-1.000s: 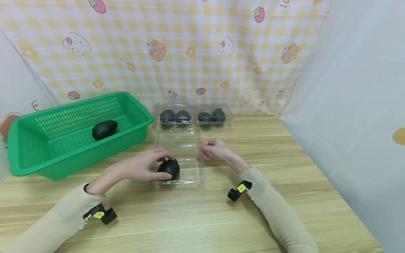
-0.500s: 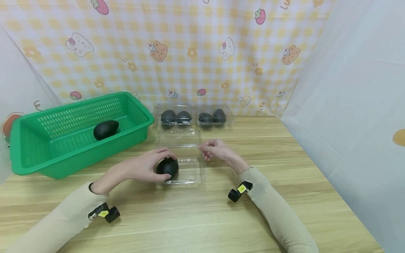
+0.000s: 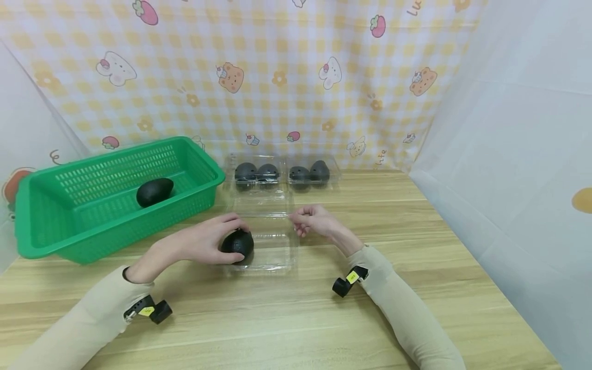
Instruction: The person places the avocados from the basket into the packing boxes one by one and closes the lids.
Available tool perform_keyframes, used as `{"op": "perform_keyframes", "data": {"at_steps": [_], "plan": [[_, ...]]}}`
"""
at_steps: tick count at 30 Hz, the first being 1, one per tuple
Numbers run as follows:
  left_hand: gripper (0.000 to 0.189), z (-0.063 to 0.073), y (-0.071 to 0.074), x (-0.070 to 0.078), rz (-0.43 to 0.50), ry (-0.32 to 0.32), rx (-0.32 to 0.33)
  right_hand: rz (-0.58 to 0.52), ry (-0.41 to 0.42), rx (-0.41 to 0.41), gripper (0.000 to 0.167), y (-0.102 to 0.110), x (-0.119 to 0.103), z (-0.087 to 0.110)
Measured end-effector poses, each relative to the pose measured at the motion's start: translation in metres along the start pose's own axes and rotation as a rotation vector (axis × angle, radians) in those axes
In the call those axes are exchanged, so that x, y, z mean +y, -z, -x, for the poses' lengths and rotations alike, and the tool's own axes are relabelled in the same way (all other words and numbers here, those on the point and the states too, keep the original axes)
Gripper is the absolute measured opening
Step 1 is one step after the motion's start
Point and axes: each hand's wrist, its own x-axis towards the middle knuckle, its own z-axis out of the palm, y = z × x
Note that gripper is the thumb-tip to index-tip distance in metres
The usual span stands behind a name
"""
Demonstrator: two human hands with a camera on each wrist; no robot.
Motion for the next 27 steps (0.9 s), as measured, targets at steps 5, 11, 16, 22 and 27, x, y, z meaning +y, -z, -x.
{"op": "perform_keyframes", "data": {"at_steps": [5, 11, 16, 22, 27], "plan": [[0.052, 0.0000, 0.0001, -0.0006, 0.013, -0.010, 0.000, -0.004, 0.006, -0.004, 0.020, 0.0001, 0.0011, -0.0005], [0.054, 0.0002, 0.0013, 0.0015, 0.010, -0.007, 0.005, -0.018, 0.005, -0.007, 0.021, -0.0003, 0.0006, -0.0004], [0.055, 0.0008, 0.0030, 0.0034, 0.009, 0.011, 0.002, -0.023, 0.002, -0.007, 0.022, -0.0001, 0.0005, -0.0005], [0.055, 0.0010, 0.0043, 0.0043, 0.018, 0.008, -0.002, -0.005, 0.003, -0.003, 0.023, -0.0004, 0.0000, -0.0002], [0.056, 0.0019, 0.0055, 0.0035, 0.026, -0.002, 0.003, -0.006, 0.001, -0.003, 0.023, -0.0008, -0.0001, -0.0002]]}}
